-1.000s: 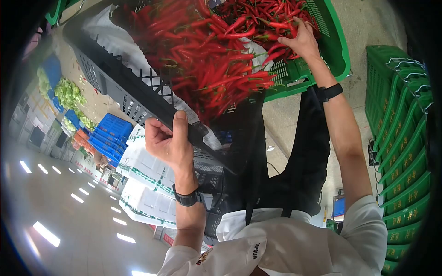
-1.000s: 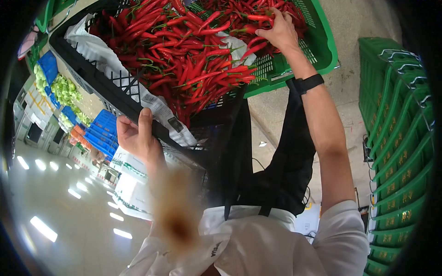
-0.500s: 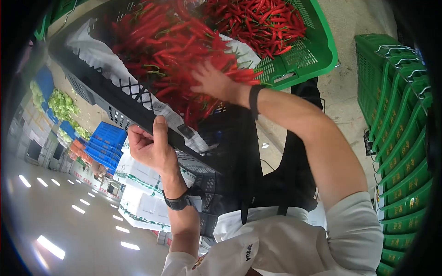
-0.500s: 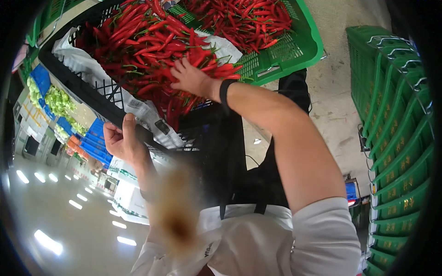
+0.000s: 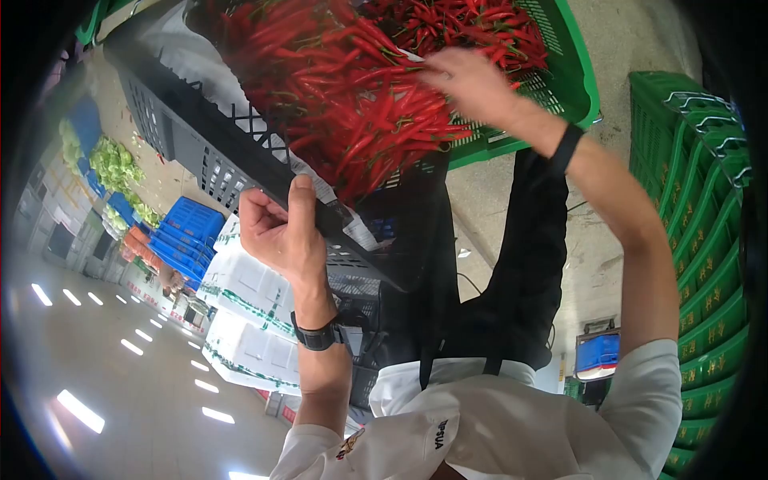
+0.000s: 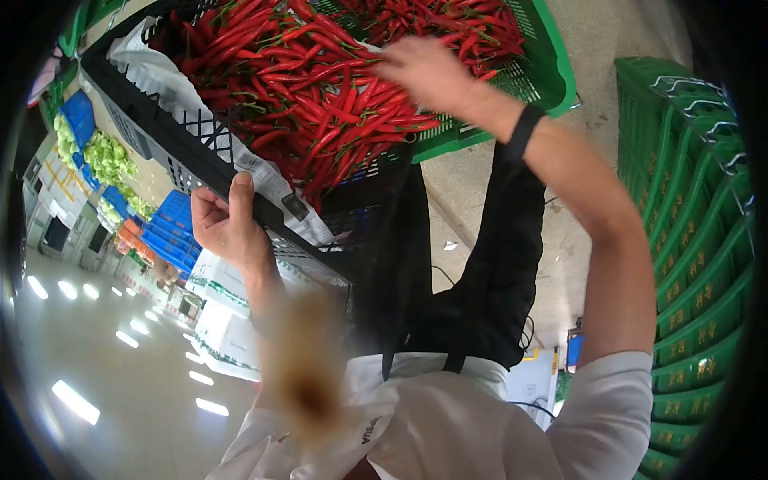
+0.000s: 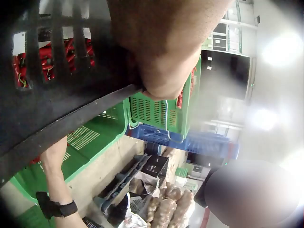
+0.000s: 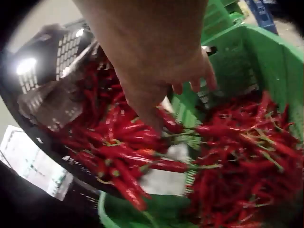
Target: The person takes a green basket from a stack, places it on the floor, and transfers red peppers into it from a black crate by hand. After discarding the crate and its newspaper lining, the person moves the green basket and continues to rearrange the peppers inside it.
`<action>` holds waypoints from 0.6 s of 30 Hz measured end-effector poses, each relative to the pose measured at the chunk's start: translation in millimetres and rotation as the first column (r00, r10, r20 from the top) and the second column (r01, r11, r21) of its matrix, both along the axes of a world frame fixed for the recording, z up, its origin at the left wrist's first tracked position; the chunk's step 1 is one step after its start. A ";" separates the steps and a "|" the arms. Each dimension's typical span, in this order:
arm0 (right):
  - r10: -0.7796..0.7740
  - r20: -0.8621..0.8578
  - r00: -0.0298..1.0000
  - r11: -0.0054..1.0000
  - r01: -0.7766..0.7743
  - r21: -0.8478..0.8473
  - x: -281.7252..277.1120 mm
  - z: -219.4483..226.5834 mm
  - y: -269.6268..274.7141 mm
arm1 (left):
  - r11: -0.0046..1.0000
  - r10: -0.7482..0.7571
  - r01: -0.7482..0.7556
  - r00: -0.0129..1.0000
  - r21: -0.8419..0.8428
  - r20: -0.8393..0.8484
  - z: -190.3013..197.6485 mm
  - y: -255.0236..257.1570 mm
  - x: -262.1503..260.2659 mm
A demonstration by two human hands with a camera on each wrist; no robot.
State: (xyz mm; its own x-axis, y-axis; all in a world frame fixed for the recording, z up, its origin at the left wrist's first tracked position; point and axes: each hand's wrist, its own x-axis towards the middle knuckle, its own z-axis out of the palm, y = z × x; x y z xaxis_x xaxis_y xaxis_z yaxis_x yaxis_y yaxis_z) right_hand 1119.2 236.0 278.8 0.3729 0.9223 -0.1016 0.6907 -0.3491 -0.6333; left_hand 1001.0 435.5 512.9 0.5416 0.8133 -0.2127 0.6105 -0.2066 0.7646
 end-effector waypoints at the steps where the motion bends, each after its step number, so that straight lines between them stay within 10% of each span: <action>1: 0.040 -0.116 0.992 0.987 -0.021 0.161 -18.5 15.2 19.8 | 1.000 -0.006 0.006 1.000 0.006 -0.005 -0.8 0.4 -1.5; 4: 0.231 -0.309 0.923 0.939 -0.128 0.318 -88.9 30.6 79.6 | 1.000 -0.009 0.009 1.000 0.009 -0.020 1.8 -0.4 -0.4; 10: 0.498 -0.211 0.841 0.820 -0.535 -0.201 -111.3 37.6 132.0 | 0.999 0.040 -0.039 0.999 0.027 -0.029 3.6 4.6 -4.8; 18: 0.573 0.169 0.802 0.790 -0.485 -0.375 -107.3 11.5 95.7 | 0.999 0.005 -0.003 0.999 0.035 -0.043 3.5 -6.2 6.8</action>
